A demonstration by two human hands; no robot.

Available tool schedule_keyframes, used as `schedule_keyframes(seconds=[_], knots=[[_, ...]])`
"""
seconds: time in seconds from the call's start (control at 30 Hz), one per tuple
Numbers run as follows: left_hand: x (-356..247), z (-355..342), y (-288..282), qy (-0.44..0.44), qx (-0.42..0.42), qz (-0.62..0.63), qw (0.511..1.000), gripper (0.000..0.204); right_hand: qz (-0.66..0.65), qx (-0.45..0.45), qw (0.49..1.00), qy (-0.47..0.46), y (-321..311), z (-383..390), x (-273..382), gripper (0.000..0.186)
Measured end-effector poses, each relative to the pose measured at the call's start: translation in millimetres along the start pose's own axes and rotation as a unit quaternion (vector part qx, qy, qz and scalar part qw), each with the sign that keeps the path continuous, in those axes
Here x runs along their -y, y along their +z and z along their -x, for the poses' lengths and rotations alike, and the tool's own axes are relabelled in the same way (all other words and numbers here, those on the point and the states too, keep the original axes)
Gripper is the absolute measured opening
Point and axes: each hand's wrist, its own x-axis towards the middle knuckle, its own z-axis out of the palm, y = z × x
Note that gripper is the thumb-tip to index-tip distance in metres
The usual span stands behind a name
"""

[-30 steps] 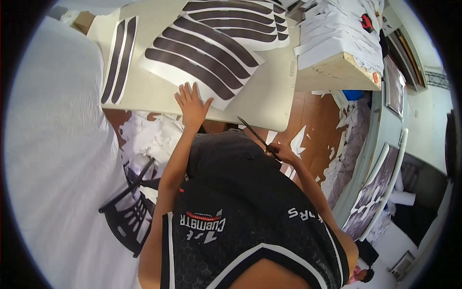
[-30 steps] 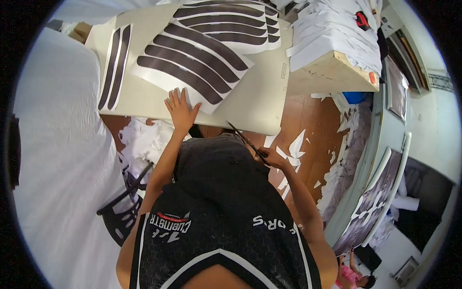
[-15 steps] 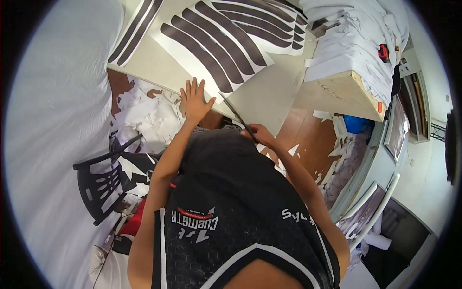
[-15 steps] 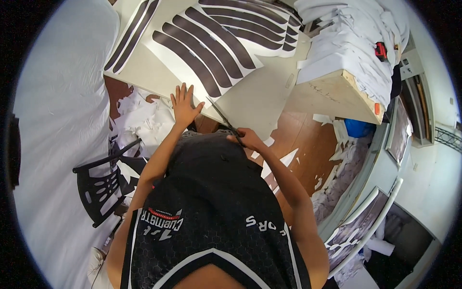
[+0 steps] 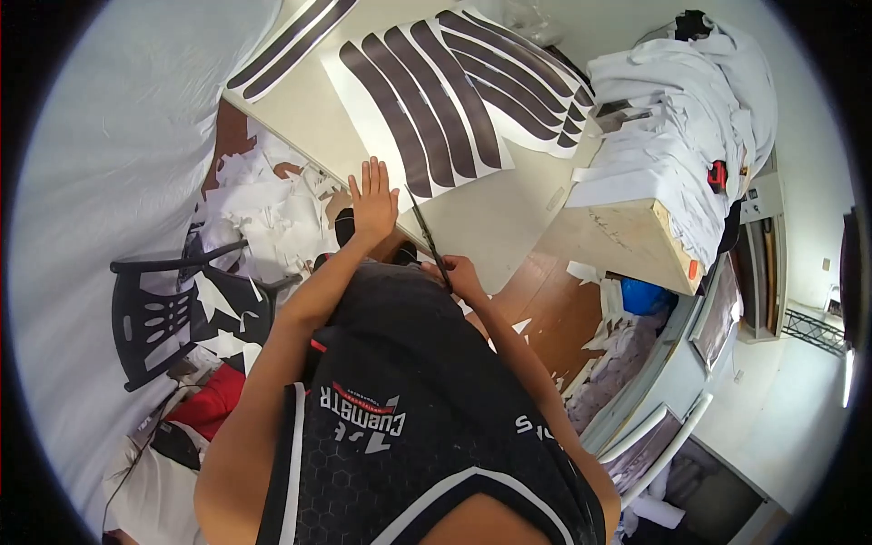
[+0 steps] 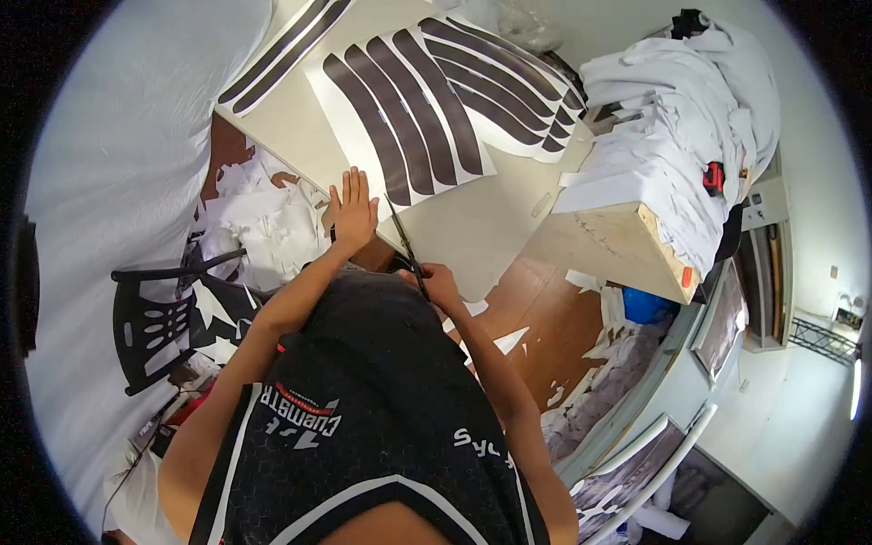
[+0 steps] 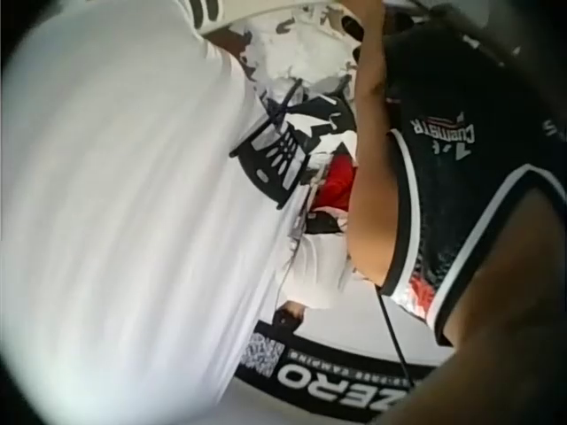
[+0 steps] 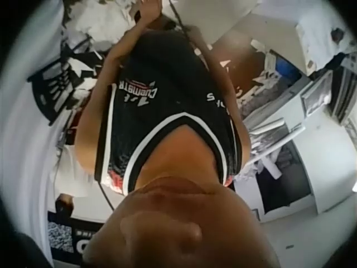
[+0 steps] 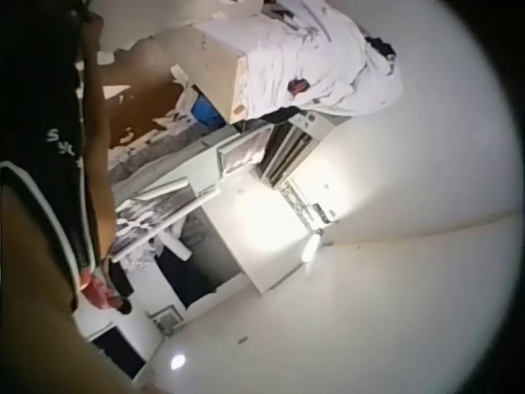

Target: Cutting out printed clothing patterns from large sheets of fabric using scissors.

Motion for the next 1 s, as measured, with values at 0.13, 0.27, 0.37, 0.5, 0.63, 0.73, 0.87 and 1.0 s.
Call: schedule_keyframes(seconds=[0.13,0.27,0.37,0.5,0.63,0.73,0.87,1.0], knots=[[2,-1,-3,0.007,-0.002,0.026,1.000,0.066,0.003,0.002,1.000,-0.001,5,-8,4,0.061],[3,4,-10,0.006,-0.001,0.066,0.998,0.069,-0.050,0.042,0.996,0.055,3,9,27,0.053],[10,5,-15,0.023,0.008,0.089,0.996,0.073,-0.066,0.055,0.994,0.062,4,14,25,0.046],[2,-5,-26,0.045,0.035,0.041,0.998,0.077,-0.050,0.056,0.994,0.085,-8,23,11,0.060],[9,-5,-31,0.067,0.027,0.035,0.997,0.081,-0.021,0.059,0.996,0.059,-10,11,29,0.062],[13,-11,-33,0.065,0.023,0.045,0.997,0.081,-0.019,0.039,0.999,0.031,-4,1,37,0.063],[7,-13,-43,0.057,0.036,0.082,0.994,0.075,-0.025,-0.009,1.000,-0.009,-1,2,27,0.049],[2,-28,-33,0.021,0.032,0.058,0.998,0.071,-0.015,-0.016,1.000,-0.018,3,1,17,0.048]])
